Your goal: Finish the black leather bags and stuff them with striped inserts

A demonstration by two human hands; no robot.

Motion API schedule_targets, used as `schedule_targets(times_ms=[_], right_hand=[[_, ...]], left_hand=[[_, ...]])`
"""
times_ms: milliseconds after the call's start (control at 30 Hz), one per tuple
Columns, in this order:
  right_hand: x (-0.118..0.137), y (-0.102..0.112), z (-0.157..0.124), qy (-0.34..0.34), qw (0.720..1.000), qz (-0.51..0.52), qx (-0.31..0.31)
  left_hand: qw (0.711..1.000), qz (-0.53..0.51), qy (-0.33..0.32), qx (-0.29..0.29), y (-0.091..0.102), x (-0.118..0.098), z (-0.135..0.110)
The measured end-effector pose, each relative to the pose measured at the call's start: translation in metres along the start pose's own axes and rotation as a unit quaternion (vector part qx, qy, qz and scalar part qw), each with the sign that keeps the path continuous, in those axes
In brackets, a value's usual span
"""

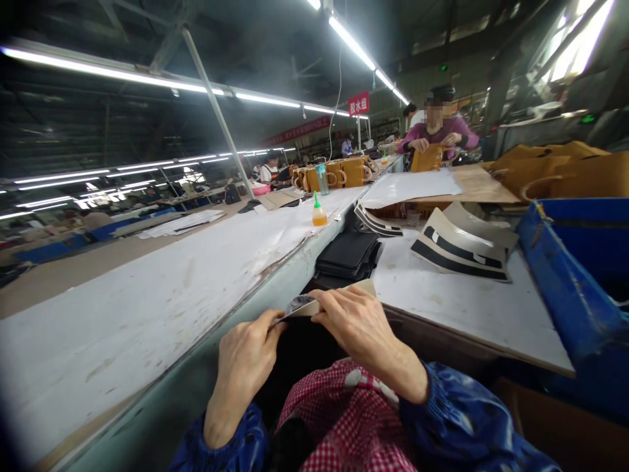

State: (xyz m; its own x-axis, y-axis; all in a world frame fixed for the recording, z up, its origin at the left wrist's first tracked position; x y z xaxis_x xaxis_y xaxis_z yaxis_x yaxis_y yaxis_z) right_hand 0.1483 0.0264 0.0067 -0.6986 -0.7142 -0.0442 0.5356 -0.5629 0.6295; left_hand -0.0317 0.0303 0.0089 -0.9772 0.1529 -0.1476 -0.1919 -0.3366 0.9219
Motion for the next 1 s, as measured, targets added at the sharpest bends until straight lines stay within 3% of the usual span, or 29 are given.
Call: schedule_targets(times_ms=[167, 300, 400, 533, 633, 700, 767, 1000], right_hand=[[-0.038, 0.020, -0.023, -0.076, 0.996, 0.002, -0.045], [-0.069, 0.019, -0.031, -0.184, 0.965, 0.102, -0.158], [-0.084, 0.011, -0.026, -0.217, 0.938, 0.205, -0.177], [-0.094, 0.007, -0.014, -0.277, 0.876, 0.353, -0.177], [-0.095, 0.014, -0.006, -0.343, 0.808, 0.438, -0.194], [-0.095, 0.019, -0.001, -0.390, 0.763, 0.477, -0.194], [-0.095, 0.026, 0.004, -0.419, 0.738, 0.489, -0.202], [-0.091, 0.038, 0.003, -0.421, 0.735, 0.459, -0.268]], left_hand=[[0.988, -0.137, 0.001, -0.074, 0.016, 0.032, -0.001], [0.966, -0.216, -0.020, -0.141, 0.030, 0.043, -0.004], [0.956, -0.245, -0.049, -0.154, 0.039, 0.041, -0.006], [0.947, -0.267, -0.086, -0.159, 0.052, 0.031, -0.008], [0.937, -0.285, -0.120, -0.160, 0.062, 0.023, -0.008], [0.931, -0.297, -0.136, -0.163, 0.068, 0.019, -0.008], [0.925, -0.309, -0.146, -0.170, 0.072, 0.016, -0.007], [0.916, -0.340, -0.140, -0.159, 0.069, 0.013, -0.007]])
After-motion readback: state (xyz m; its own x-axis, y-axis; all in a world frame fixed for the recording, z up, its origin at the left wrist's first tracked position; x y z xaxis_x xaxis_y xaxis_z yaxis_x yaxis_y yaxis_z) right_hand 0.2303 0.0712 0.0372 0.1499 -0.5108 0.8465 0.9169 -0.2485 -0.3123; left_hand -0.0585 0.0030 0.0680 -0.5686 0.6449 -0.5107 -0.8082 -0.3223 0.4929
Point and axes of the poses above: each hand's wrist, its own z-axis towards the middle knuckle, its own y-axis out of the back of the hand, x = y × z, the point moved 4 cm from there along z, towards the middle knuckle, and after that the axes turned 5 degrees about y, right-handed, at the moved point
